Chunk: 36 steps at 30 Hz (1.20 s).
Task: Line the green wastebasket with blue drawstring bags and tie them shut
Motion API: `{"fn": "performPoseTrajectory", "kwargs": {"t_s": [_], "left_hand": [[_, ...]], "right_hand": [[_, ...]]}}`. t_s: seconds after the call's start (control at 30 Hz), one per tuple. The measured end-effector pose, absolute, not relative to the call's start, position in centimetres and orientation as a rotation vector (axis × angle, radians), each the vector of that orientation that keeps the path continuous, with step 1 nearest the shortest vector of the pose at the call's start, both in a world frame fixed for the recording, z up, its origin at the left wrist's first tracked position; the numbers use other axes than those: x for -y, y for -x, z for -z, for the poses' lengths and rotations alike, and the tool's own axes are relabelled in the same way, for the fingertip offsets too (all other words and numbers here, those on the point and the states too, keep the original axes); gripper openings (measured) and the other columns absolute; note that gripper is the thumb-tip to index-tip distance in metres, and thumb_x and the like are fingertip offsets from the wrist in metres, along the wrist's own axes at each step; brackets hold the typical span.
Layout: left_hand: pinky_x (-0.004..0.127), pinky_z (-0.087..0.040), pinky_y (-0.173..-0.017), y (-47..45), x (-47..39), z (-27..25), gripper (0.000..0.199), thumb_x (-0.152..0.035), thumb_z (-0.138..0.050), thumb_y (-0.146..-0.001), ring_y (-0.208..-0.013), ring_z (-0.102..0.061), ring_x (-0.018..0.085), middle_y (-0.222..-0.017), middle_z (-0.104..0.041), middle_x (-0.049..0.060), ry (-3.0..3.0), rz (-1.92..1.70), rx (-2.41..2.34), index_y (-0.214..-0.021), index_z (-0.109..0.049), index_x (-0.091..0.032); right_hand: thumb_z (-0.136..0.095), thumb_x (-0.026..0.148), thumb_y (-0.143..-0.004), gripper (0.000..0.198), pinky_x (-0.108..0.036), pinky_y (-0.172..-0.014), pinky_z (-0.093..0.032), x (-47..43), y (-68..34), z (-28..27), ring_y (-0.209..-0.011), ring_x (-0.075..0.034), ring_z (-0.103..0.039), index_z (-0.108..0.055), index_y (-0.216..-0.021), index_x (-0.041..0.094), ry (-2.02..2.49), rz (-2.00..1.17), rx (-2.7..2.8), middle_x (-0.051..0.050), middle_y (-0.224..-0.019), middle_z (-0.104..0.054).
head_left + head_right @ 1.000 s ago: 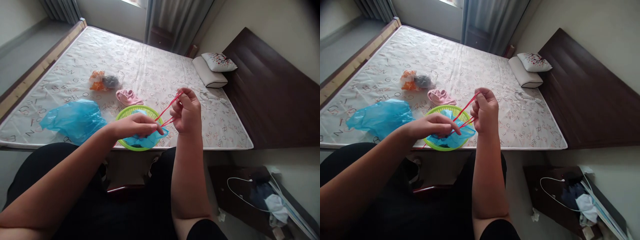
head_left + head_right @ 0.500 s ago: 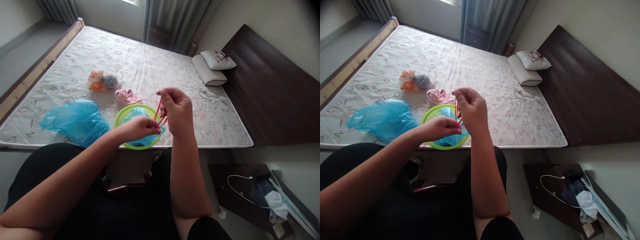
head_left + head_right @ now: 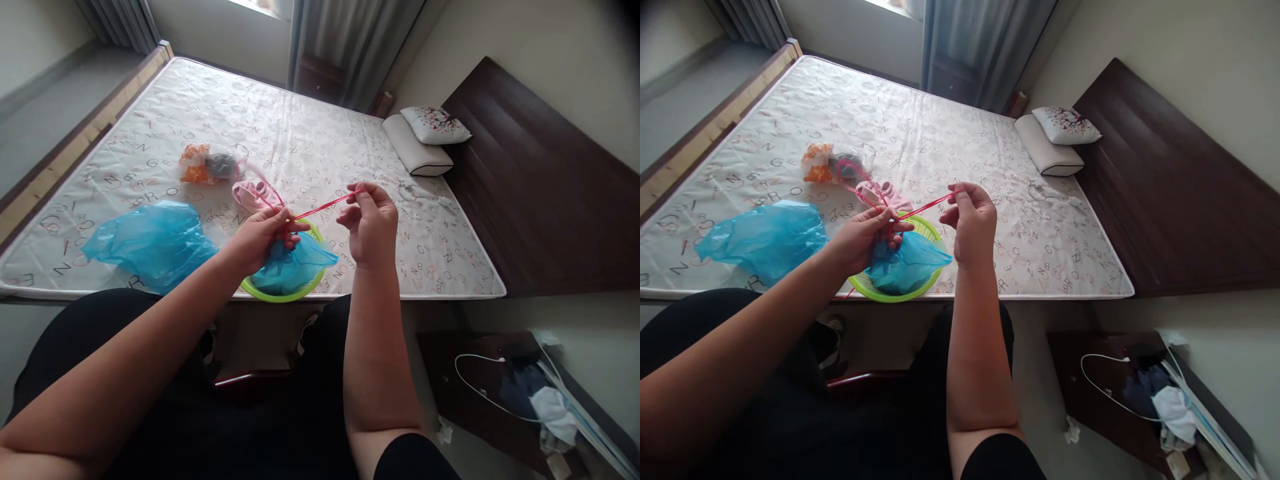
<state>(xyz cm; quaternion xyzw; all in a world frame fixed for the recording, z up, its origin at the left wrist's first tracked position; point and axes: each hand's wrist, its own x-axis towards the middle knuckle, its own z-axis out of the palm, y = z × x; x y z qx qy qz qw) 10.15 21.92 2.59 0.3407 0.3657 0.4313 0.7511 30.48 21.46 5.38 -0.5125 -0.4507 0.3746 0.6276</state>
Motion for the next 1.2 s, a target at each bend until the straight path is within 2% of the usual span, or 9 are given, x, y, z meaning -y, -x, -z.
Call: {"fn": "performPoseTrajectory", "kwargs": {"t_s": [0.1,0.23,0.4,0.5,0.57,0.7,0.8,0.9,1.2], "left_hand": [[0.023,-0.053,-0.058,-9.9,-22.3,-2.2,0.035,-0.041,-0.088,-0.090,-0.065,-0.067,0.012,-0.095,-0.081,0.011,-0.661,-0.952,-0.818,-0.091,-0.062,-0.017],[0.023,-0.055,-0.061,-9.3,-22.8,-2.1,0.026,-0.036,-0.083,-0.095,-0.059,-0.063,0.010,-0.078,-0.075,0.005,-0.511,-0.955,-0.748,-0.092,-0.069,-0.014],[0.012,-0.045,-0.047,-8.6,-22.9,-3.5,0.022,-0.028,-0.071,-0.105,-0.047,-0.054,0.003,-0.070,-0.064,-0.002,-0.292,-0.917,-0.636,-0.088,-0.066,-0.016],[0.011,-0.046,-0.048,-8.3,-22.5,-4.3,0.023,-0.029,-0.069,-0.106,-0.047,-0.055,0.003,-0.066,-0.058,-0.004,-0.294,-0.920,-0.535,-0.088,-0.064,-0.016],[0.014,-0.050,-0.051,-8.2,-22.3,-4.4,0.027,-0.033,-0.072,-0.104,-0.050,-0.058,0.006,-0.064,-0.056,-0.004,-0.379,-0.938,-0.510,-0.085,-0.063,-0.017],[0.024,-0.058,-0.063,-7.9,-22.3,-4.0,0.029,-0.037,-0.079,-0.098,-0.063,-0.065,0.013,-0.064,-0.054,-0.001,-0.713,-0.953,-0.492,-0.080,-0.067,-0.017],[0.029,-0.058,-0.067,-7.4,-22.7,-3.5,0.030,-0.042,-0.083,-0.093,-0.068,-0.066,0.016,-0.068,-0.058,0.002,-0.986,-0.936,-0.496,-0.079,-0.073,-0.017],[0.030,-0.056,-0.069,-6.8,-23.1,-3.4,0.034,-0.047,-0.081,-0.093,-0.073,-0.065,0.017,-0.074,-0.065,0.006,-1.246,-0.912,-0.576,-0.080,-0.077,-0.016],[0.031,-0.053,-0.068,-6.1,-23.8,-2.8,0.033,-0.045,-0.073,-0.096,-0.075,-0.065,0.018,-0.076,-0.070,0.005,-1.768,-0.965,-0.838,-0.079,-0.077,-0.018]], "right_hand": [[-0.076,0.048,-0.094,0.022,-0.024,-0.061,-0.059,-20.3,-30.5,-6.8,-0.062,-0.009,-0.063,-0.074,-0.093,0.026,1.078,-1.024,1.243,0.003,-0.081,-0.067],[-0.079,0.041,-0.092,0.018,-0.027,-0.068,-0.061,-18.8,-30.6,-8.2,-0.069,-0.013,-0.069,-0.079,-0.090,0.023,0.942,-1.383,1.686,0.001,-0.075,-0.072],[-0.076,0.035,-0.093,0.014,-0.028,-0.072,-0.062,-19.0,-30.6,-7.5,-0.079,-0.015,-0.072,-0.081,-0.095,0.022,0.912,-1.628,1.976,-0.001,-0.085,-0.077],[-0.076,0.037,-0.090,0.029,-0.029,-0.075,-0.061,-19.9,-30.5,-6.0,-0.081,-0.015,-0.069,-0.079,-0.116,0.025,0.830,-1.500,1.773,-0.001,-0.089,-0.074],[-0.068,0.043,-0.096,0.034,-0.030,-0.075,-0.060,-20.5,-30.0,-5.1,-0.080,-0.015,-0.066,-0.076,-0.125,0.028,0.889,-1.283,1.575,0.000,-0.088,-0.070],[-0.062,0.057,-0.101,0.035,-0.032,-0.082,-0.059,-21.0,-28.3,-4.7,-0.093,-0.018,-0.068,-0.077,-0.112,0.027,1.083,-1.041,1.471,-0.003,-0.098,-0.072],[-0.075,0.061,-0.093,0.037,-0.035,-0.088,-0.059,-20.8,-27.4,-4.9,-0.099,-0.020,-0.069,-0.075,-0.103,0.025,1.059,-1.159,1.605,-0.004,-0.102,-0.075],[-0.075,0.063,-0.093,0.039,-0.036,-0.086,-0.058,-20.7,-27.3,-5.0,-0.093,-0.019,-0.069,-0.072,-0.098,0.024,1.035,-1.218,1.659,-0.004,-0.096,-0.074],[-0.065,0.040,-0.097,0.023,-0.033,-0.079,-0.048,-20.9,-27.1,-4.8,-0.085,-0.017,-0.057,-0.062,-0.084,0.021,1.288,-0.947,1.809,-0.002,-0.088,-0.065]]}}
